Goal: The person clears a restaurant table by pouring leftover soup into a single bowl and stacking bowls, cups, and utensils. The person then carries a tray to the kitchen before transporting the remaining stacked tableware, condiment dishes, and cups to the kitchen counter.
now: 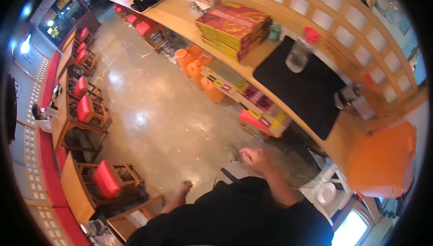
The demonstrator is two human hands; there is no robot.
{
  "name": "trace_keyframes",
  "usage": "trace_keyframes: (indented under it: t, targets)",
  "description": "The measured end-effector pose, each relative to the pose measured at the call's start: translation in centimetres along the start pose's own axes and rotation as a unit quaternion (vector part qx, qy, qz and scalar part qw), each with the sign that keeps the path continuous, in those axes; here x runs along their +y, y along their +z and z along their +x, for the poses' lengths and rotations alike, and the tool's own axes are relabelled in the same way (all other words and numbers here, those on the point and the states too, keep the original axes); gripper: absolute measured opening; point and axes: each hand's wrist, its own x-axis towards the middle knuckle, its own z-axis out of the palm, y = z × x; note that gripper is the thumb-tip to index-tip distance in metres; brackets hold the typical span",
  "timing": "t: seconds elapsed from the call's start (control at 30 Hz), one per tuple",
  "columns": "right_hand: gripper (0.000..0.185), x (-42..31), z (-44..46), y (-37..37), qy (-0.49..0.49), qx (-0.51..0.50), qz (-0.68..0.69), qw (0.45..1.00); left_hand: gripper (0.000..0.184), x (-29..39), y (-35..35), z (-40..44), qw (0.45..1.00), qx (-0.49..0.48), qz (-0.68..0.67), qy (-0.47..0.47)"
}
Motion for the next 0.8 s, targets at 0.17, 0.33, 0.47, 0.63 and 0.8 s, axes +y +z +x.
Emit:
trace_keyframes:
  t: [0.17, 0.33, 0.47, 0.63, 0.8]
  targets:
    - [0.019, 0.4, 15.1, 8.5, -0.134, -0.146, 0.025, 0.98, 0.015, -2.4, -6.1, -2.3, 0.97, -0.069, -0.065, -0.226]
    - [0.02, -4.6, 34.0, 10.3, -0.156, -0.303, -0.064, 0.938, 0.021, 1.8, -12.6, 1.2, 0.936, 0.06, -0.2, -0.283]
    - [0.019, -8.3, 49.6, 13.8, -0.228, -0.249, 0.05, 0.94, 0.028, 7.1, -17.9, 8.0, 0.905, 0.16, -0.35, -0.181]
    - [0.017, -15.3, 65.2, 22.0, -0.228, -0.29, 0.107, 0.923, 0.027, 16.4, -23.8, 18.5, 0.899, 0.182, -0.393, -0.067]
    - [0.018, -19.6, 76.5, 32.1, -0.333, -0.278, 0.026, 0.901, 0.022, 19.7, -31.7, 30.7, 0.947, 0.15, -0.218, -0.183]
